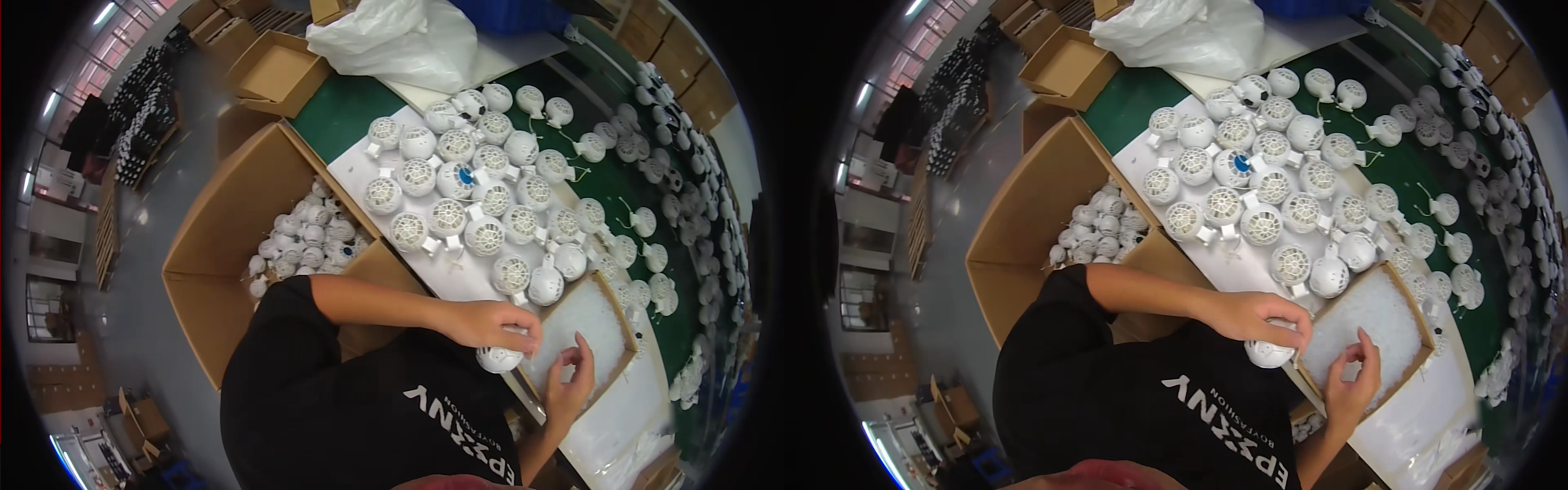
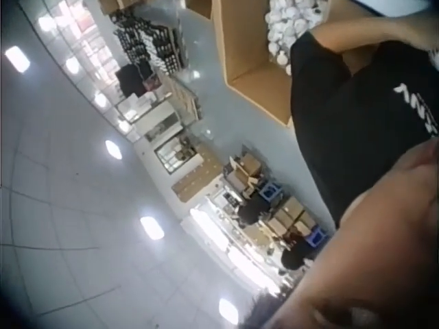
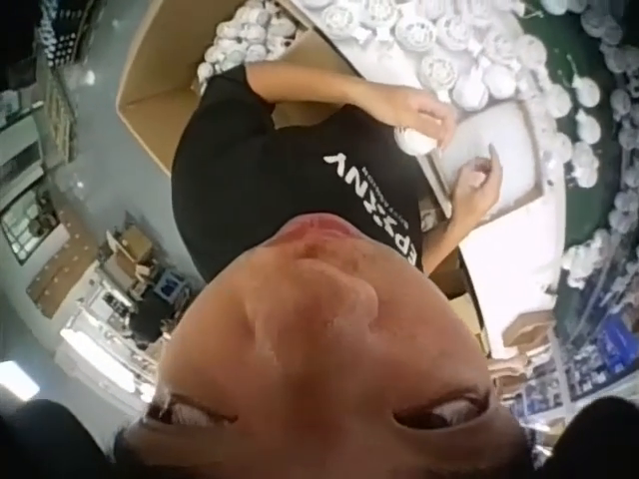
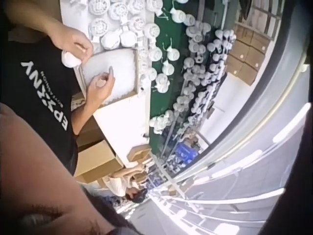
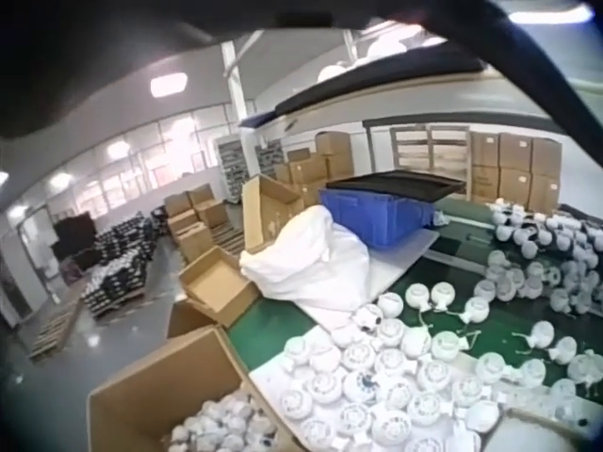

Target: Assembling plastic spherical covers with white connectors at a factory workbench.

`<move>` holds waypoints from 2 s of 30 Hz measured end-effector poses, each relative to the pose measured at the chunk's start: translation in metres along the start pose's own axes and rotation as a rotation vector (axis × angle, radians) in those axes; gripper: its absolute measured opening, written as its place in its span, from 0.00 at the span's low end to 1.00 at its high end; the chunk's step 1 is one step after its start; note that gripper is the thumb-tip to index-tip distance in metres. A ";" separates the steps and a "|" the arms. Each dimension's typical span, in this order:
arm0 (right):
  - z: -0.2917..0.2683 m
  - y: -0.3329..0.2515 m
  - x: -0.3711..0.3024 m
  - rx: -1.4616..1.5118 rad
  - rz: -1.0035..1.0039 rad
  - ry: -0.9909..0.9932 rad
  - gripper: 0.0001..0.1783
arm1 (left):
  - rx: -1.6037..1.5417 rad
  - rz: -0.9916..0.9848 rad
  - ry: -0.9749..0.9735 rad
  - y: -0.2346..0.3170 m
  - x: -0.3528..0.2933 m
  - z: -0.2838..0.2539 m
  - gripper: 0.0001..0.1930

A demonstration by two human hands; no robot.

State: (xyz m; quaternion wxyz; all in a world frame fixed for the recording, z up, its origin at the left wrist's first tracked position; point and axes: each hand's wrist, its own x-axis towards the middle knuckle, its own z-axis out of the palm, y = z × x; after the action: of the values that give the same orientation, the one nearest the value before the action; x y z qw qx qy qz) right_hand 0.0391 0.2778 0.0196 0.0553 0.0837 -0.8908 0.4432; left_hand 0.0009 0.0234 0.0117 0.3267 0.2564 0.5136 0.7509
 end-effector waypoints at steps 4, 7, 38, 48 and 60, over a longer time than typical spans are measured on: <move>-0.001 -0.008 0.007 -0.178 -0.036 -0.132 0.27 | 0.026 0.032 0.030 0.001 -0.004 0.002 0.11; -0.001 -0.007 0.006 -0.140 -0.064 -0.151 0.26 | 0.009 0.005 0.041 0.003 -0.007 0.001 0.11; 0.003 0.001 0.005 0.004 -0.096 0.074 0.30 | 0.534 0.352 0.257 0.004 -0.008 -0.004 0.04; 0.021 -0.031 0.008 0.628 -0.132 0.053 0.31 | 0.548 0.348 0.461 0.000 -0.010 -0.013 0.07; 0.058 -0.046 0.007 0.578 -0.261 0.232 0.28 | 0.620 0.408 0.514 -0.003 -0.007 -0.003 0.04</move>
State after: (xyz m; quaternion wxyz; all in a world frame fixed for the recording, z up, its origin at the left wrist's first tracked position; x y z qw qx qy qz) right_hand 0.0400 0.2033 0.0218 0.1865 0.1584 -0.6979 0.6731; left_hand 0.0035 0.0168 0.0078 -0.0586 0.2432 0.7178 0.6498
